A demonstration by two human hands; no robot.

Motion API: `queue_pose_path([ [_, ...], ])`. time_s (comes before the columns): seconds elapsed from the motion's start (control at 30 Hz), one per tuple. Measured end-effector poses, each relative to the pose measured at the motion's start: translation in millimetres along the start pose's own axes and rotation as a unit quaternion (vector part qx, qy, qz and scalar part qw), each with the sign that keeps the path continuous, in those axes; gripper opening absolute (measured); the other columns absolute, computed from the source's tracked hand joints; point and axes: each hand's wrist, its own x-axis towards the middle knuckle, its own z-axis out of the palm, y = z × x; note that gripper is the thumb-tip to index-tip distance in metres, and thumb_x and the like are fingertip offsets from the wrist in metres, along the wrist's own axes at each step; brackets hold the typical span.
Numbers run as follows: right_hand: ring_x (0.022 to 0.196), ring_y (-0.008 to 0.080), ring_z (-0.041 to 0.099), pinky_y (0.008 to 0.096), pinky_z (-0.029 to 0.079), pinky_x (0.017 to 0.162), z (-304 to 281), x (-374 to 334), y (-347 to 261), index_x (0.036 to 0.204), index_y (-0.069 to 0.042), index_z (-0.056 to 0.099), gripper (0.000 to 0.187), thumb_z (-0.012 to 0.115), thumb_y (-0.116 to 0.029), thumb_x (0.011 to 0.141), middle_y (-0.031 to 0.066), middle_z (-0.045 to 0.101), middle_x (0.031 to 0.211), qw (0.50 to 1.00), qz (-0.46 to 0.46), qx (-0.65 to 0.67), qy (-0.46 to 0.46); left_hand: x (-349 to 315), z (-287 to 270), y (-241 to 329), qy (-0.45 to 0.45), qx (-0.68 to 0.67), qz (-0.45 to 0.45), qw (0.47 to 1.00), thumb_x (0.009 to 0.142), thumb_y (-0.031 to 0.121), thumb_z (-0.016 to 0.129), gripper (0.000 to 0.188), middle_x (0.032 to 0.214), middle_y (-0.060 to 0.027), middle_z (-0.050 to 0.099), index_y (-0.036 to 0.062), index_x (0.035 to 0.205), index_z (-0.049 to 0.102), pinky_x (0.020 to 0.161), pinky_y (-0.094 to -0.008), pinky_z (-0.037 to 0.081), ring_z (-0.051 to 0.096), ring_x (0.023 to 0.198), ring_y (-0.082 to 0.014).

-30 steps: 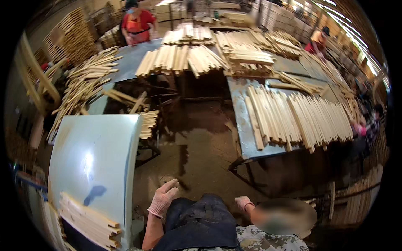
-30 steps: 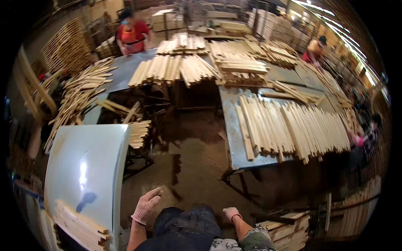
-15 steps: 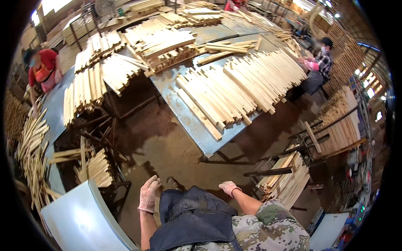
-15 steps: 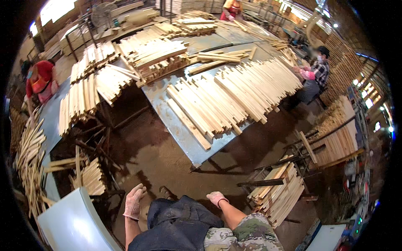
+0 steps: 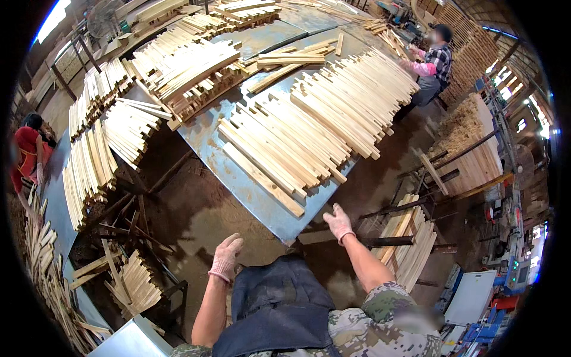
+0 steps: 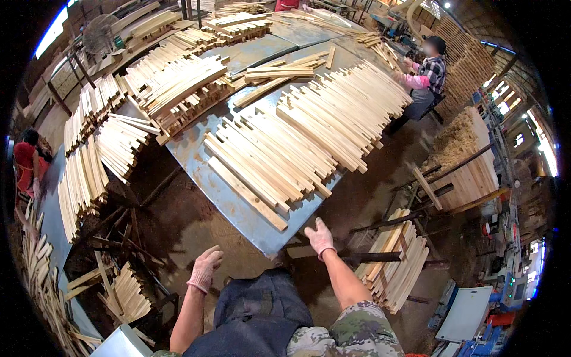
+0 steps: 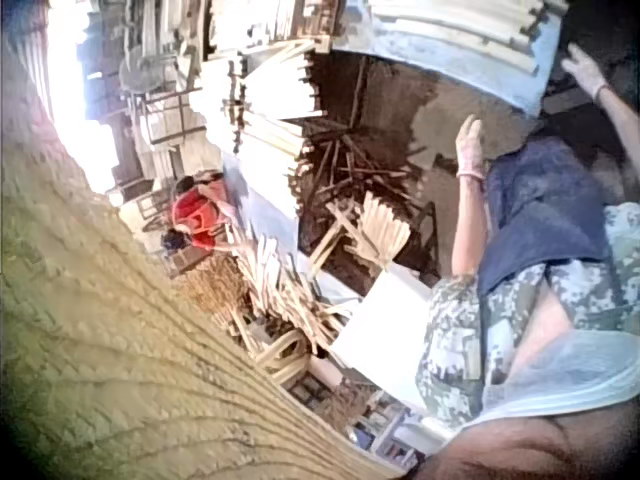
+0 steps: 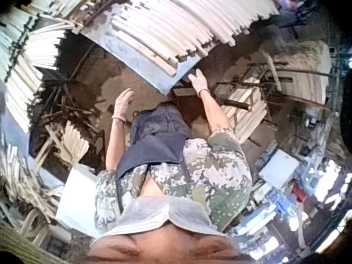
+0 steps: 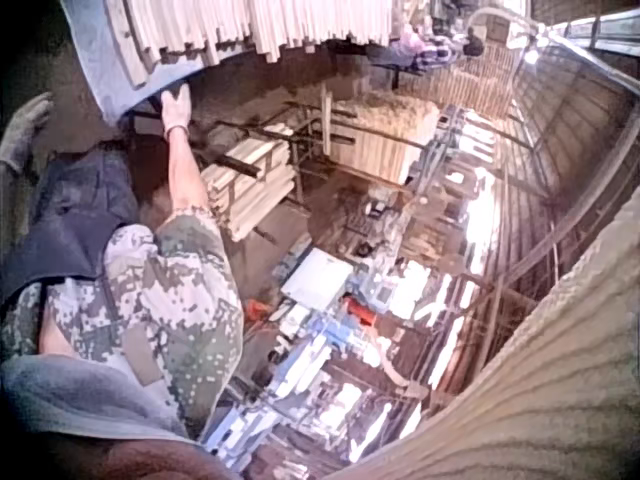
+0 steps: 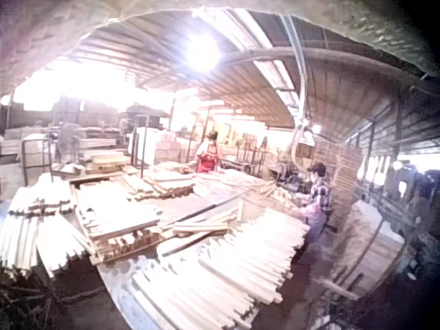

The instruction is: The person sorts, aligns, and feeds wooden slats into a conveyor belt machine, and also moves batches of wood slats from a staging table to a pallet.

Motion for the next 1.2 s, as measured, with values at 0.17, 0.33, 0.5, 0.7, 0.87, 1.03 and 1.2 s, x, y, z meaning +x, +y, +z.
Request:
queue_pose_path([
  [0.17, 0.139, 0.0430, 0.052, 0.0437, 0.038, 0.121, -41.3, 118.3, -45.2, 0.155, -0.001, 0.047, 0.082, 0.073, -0.042, 0.089, 0.0280, 0.056, 0.150, 0.992, -0.056, -0.035, 0.111, 81.9, 67.3, -4.1, -0.016, -0.022, -0.040, 0.999, 0.099, 0.032, 0.069, 0.058, 0.117, -0.0070, 0.070, 0.0025, 0.148, 0.057, 0.087, -0.0319, 0.054, 0.068, 0.101, -0.0164],
  [0.33, 0.138, 0.0317, 0.053, 0.0409, 0.039, 0.119, -73.4, 222.3, -59.3, 0.152, -0.001, 0.050, 0.071, 0.073, -0.018, 0.087, 0.0222, 0.053, 0.153, 0.982, -0.141, 0.106, 0.073, 159.1, 142.8, -11.7, 0.098, 0.052, -0.083, 0.990, 0.099, 0.042, 0.069, 0.070, 0.143, -0.0178, 0.061, 0.0003, 0.152, 0.051, 0.106, -0.0424, 0.051, 0.060, 0.125, -0.0280],
  [0.5, 0.158, 0.0327, 0.031, 0.0397, 0.022, 0.130, -75.6, 303.2, 16.7, 0.164, 0.000, 0.034, 0.078, 0.064, -0.023, 0.096, 0.0200, 0.035, 0.170, 0.993, -0.090, -0.029, 0.068, 207.2, 185.0, -10.8, 0.227, 0.183, -0.090, 0.952, 0.088, 0.042, 0.073, 0.070, 0.125, -0.0252, 0.072, -0.0070, 0.137, 0.061, 0.100, -0.0416, 0.055, 0.069, 0.119, -0.0339],
  [0.7, 0.157, 0.0342, 0.032, 0.0418, 0.022, 0.129, -76.5, 337.3, 42.1, 0.164, -0.001, 0.036, 0.075, 0.062, -0.026, 0.098, 0.0209, 0.036, 0.169, 0.989, -0.117, -0.065, 0.061, 234.5, 223.5, -3.2, 0.276, 0.091, -0.157, 0.944, 0.081, 0.042, 0.077, 0.070, 0.120, -0.0248, 0.073, -0.0042, 0.133, 0.064, 0.098, -0.0417, 0.056, 0.071, 0.114, -0.0352],
  [0.87, 0.158, 0.0327, 0.030, 0.0409, 0.021, 0.130, -74.0, 330.1, 30.6, 0.163, 0.001, 0.036, 0.073, 0.061, -0.026, 0.100, 0.0210, 0.035, 0.170, 0.991, -0.098, -0.060, 0.062, 242.6, 209.0, 8.3, 0.231, 0.084, -0.202, 0.948, 0.079, 0.043, 0.079, 0.064, 0.112, -0.0230, 0.075, -0.0016, 0.123, 0.067, 0.093, -0.0430, 0.056, 0.072, 0.107, -0.0357],
  [1.03, 0.158, 0.0311, 0.032, 0.0393, 0.020, 0.130, -73.6, 334.4, 39.7, 0.162, 0.004, 0.036, 0.071, 0.060, -0.023, 0.101, 0.0200, 0.033, 0.171, 0.994, -0.095, 0.003, 0.054, 244.4, 212.4, 16.9, 0.275, 0.171, -0.144, 0.935, 0.081, 0.046, 0.078, 0.056, 0.105, -0.0233, 0.074, 0.0013, 0.112, 0.067, 0.090, -0.0455, 0.056, 0.072, 0.101, -0.0390],
  [1.2, 0.136, 0.0283, 0.054, 0.0371, 0.039, 0.117, -60.8, 263.6, 19.3, 0.153, 0.010, 0.046, 0.059, 0.061, -0.012, 0.101, 0.0226, 0.054, 0.153, 0.992, -0.123, 0.023, -0.013, 248.6, 173.6, 22.5, 0.394, 0.173, -0.059, 0.901, 0.086, 0.042, 0.075, 0.043, 0.100, -0.0231, 0.074, 0.0050, 0.105, 0.068, 0.088, -0.0485, 0.056, 0.071, 0.097, -0.0417],
])
